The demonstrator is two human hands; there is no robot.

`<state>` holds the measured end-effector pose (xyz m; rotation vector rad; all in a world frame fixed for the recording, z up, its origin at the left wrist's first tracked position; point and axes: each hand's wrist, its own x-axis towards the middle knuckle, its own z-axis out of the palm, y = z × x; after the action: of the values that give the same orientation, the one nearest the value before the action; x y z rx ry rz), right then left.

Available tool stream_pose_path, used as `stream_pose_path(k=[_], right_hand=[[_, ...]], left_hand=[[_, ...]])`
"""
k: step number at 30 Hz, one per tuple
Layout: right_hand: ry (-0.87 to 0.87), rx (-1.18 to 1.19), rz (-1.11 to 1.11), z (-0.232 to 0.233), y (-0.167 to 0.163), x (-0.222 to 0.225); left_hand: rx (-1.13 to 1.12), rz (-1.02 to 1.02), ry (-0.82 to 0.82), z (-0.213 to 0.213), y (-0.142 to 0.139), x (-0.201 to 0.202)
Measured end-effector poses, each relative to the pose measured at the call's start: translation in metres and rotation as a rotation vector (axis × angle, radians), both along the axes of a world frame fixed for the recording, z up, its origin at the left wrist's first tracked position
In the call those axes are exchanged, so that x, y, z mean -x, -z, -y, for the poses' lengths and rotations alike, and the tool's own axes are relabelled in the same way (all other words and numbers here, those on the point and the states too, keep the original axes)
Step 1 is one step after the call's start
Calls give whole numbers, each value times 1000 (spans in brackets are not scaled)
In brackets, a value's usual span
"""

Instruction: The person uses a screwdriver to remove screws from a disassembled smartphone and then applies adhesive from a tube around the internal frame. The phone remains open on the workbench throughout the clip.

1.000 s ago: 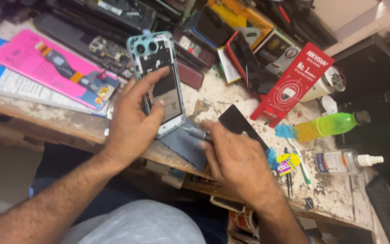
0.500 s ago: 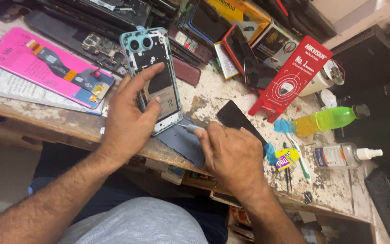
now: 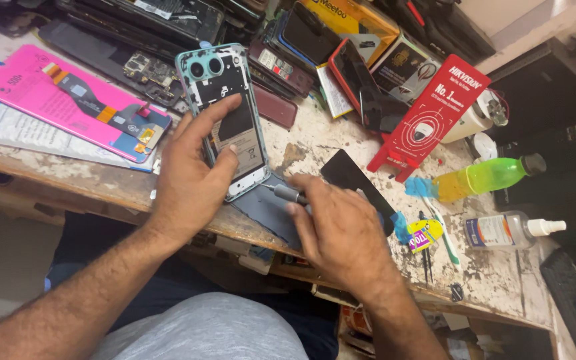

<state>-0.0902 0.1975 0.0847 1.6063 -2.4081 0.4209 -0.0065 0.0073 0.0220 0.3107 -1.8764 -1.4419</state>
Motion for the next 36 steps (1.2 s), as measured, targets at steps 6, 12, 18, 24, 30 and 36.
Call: stream_pose_path(k=[6,12,18,24,30,36], right_hand=[[71,77,85,1,10,-2],[127,365,348,-15,23,-3],[183,340,484,-24,37,-6],[161,457,443,-23,38,-10],[118,679,469,-24,31,-15],[5,720,361,-18,26,-25]], left_hand=[[24,-35,-10,1,3,-1],[-106,-116,31,-1,10,-1],[-133,-145,28,1,17,0],[-247,-172,64,2,15,-2],[-237,-49,69,-5,8,-15],[-379,53,206,-24,6,-25]])
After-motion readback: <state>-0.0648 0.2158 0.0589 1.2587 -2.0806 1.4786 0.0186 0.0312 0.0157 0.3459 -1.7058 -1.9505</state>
